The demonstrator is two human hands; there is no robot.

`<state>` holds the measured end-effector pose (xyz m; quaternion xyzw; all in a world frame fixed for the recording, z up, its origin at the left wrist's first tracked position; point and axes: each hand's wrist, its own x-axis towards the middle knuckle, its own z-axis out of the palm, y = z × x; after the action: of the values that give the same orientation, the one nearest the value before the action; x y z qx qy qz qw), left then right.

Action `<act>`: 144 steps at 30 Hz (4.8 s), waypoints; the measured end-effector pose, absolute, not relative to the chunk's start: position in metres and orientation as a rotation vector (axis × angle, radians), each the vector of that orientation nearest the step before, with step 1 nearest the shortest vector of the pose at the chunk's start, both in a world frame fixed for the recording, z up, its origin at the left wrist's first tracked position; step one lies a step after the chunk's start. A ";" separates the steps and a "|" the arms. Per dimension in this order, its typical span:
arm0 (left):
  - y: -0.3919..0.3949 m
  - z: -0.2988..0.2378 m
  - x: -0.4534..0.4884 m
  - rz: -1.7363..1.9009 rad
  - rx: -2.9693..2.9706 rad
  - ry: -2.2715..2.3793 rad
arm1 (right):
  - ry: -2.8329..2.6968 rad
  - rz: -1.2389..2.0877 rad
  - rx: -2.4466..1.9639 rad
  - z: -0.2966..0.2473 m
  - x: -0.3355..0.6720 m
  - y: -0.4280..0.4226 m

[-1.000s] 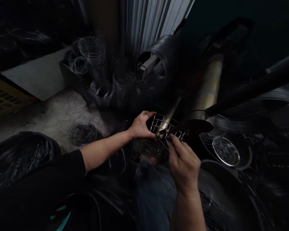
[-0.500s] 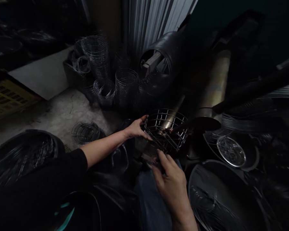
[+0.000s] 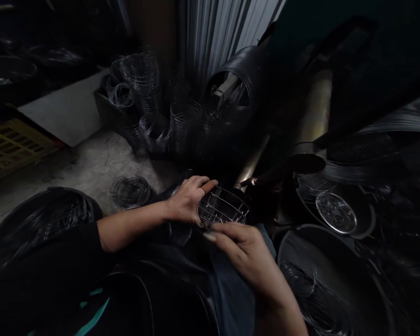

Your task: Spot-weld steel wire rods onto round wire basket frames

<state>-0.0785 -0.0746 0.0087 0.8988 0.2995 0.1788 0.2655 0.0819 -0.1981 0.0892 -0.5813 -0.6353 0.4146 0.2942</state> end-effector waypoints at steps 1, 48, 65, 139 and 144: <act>-0.076 0.009 -0.078 0.439 2.450 0.791 | -1.693 1.234 -1.526 0.093 0.085 -0.198; -0.022 0.028 -0.002 0.508 2.331 0.917 | -2.007 -0.180 -1.602 0.046 0.152 -0.146; 0.003 -0.010 -0.003 0.627 2.007 0.824 | -1.650 0.411 -1.770 0.018 0.132 -0.206; -0.047 0.034 -0.009 0.596 2.308 0.922 | -2.149 -0.331 -1.527 0.046 0.137 -0.165; -0.044 0.030 -0.007 0.494 2.273 0.892 | -2.141 -0.340 -1.565 0.047 0.137 -0.165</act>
<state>-0.0068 -0.0442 0.0304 0.8647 0.3391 0.1878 0.3195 0.1368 -0.1652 0.0473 -0.5694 -0.7789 -0.1237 0.2321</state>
